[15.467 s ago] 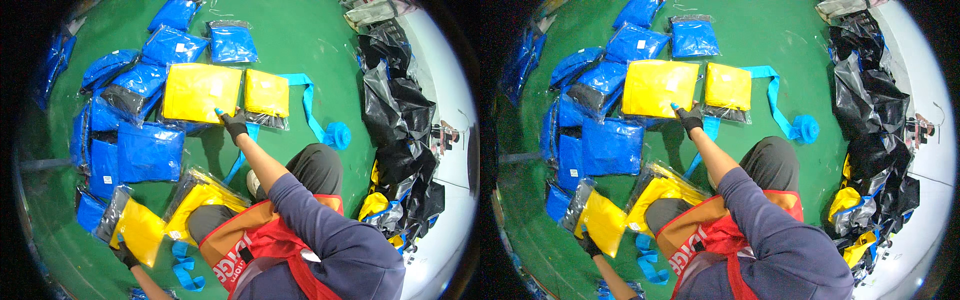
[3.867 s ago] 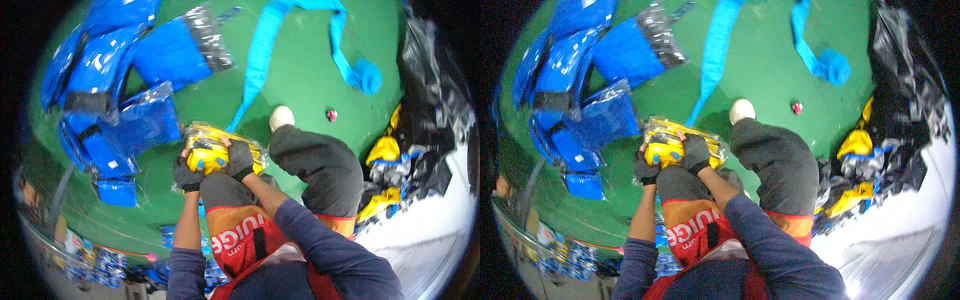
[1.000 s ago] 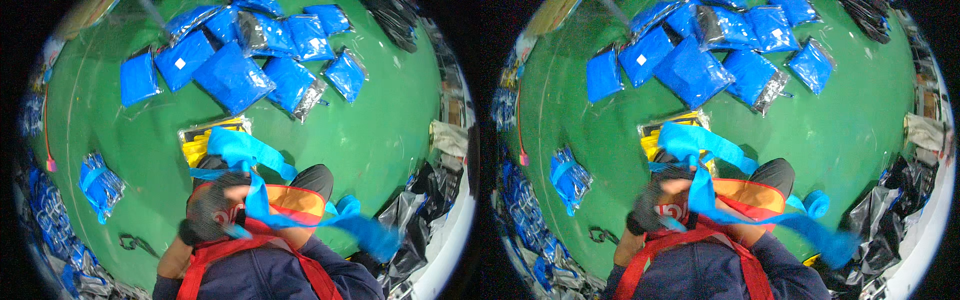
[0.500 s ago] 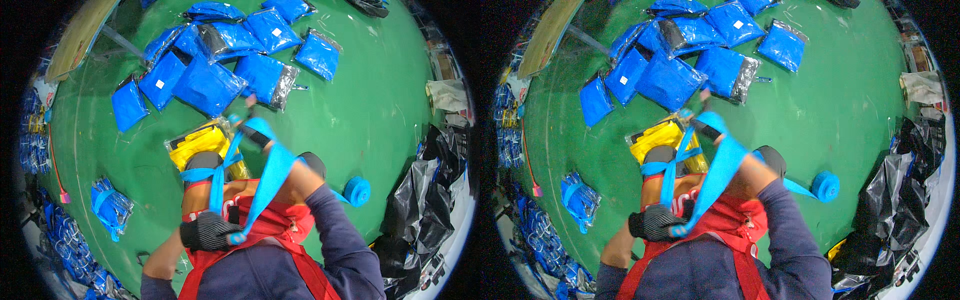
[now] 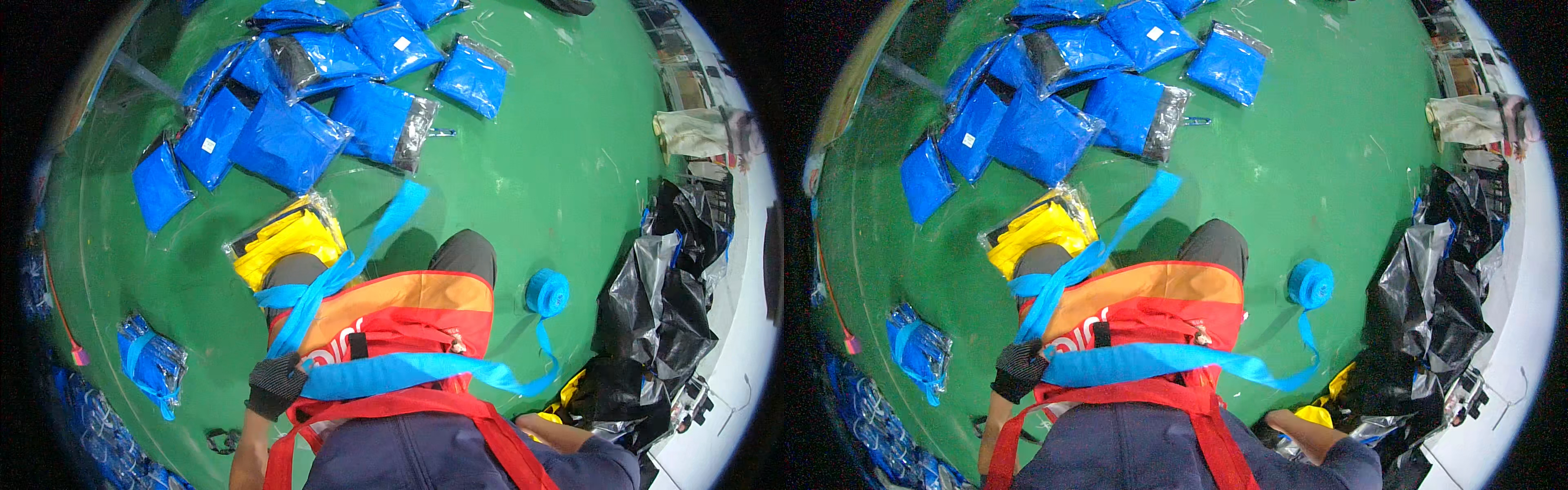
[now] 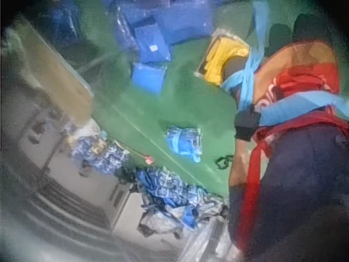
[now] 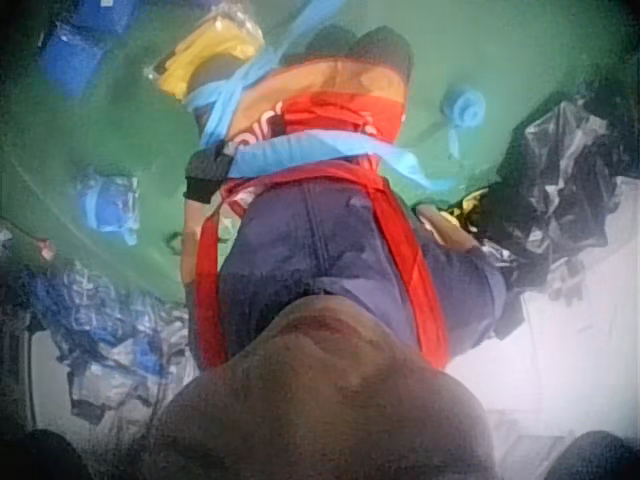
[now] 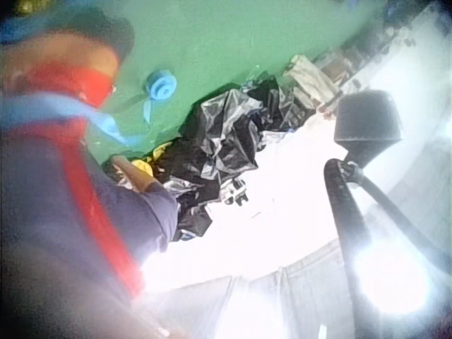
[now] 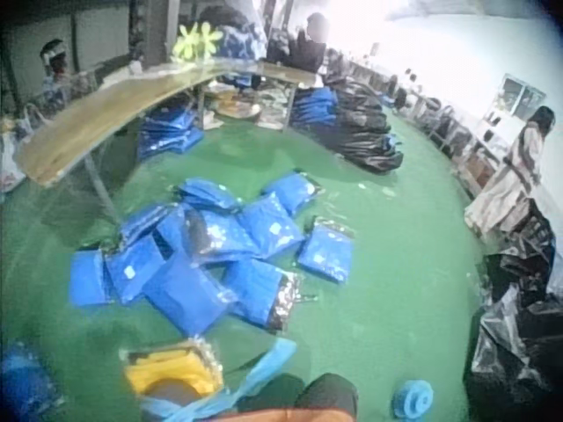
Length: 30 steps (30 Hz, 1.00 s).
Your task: The person folds yellow and blue bags, places each into a clear plastic bag, and seals it. They then gather multiple yellow bags, stack them, and secure the stack with a blue strap.
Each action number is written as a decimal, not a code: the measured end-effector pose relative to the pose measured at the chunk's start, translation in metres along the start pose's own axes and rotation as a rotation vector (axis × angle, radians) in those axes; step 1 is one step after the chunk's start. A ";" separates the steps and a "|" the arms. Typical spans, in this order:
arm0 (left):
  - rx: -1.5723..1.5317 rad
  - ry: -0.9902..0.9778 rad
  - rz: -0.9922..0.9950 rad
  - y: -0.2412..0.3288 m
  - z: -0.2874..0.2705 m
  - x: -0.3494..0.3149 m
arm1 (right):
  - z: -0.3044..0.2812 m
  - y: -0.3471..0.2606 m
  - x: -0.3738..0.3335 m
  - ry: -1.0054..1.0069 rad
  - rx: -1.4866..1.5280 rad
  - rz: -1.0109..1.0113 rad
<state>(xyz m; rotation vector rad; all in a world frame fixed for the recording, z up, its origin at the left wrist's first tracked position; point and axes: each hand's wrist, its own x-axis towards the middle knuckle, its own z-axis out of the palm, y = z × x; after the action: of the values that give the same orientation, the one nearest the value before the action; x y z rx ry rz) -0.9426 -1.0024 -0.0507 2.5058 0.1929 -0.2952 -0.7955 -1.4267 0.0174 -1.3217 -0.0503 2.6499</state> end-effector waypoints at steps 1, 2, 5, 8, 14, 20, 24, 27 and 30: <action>-0.017 -0.034 -0.070 -0.004 0.000 0.000 | -0.007 -0.017 0.002 -0.078 0.017 0.033; -0.025 -0.080 -0.154 -0.008 0.000 -0.001 | -0.022 -0.031 0.001 -0.121 0.042 0.060; -0.013 -0.099 -0.138 -0.018 0.002 -0.007 | -0.094 -0.049 -0.002 0.630 0.394 -0.350; -0.003 -0.037 -0.165 -0.023 0.005 -0.009 | -0.156 -0.029 0.033 1.482 -0.021 -0.694; -0.088 -0.227 -0.468 -0.028 0.017 -0.004 | -0.131 0.146 0.190 1.938 0.682 0.489; -0.381 -0.227 -0.436 -0.046 0.020 -0.001 | -0.090 0.207 0.324 0.687 2.111 -0.400; -0.284 -0.214 -0.364 -0.053 0.019 -0.001 | -0.145 0.189 0.240 1.225 1.805 -0.874; -0.351 -0.241 -0.512 -0.057 0.025 -0.004 | -0.153 0.214 0.061 1.892 1.504 -0.897; -0.377 -0.131 -0.351 -0.061 0.035 -0.010 | -0.083 0.215 -0.108 2.380 1.071 -0.952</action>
<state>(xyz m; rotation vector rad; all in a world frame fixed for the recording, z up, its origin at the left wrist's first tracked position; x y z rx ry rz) -0.9708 -0.9748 -0.1097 2.0645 0.5807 -0.5119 -0.6973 -1.6614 0.0290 -1.9145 0.6304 -0.5736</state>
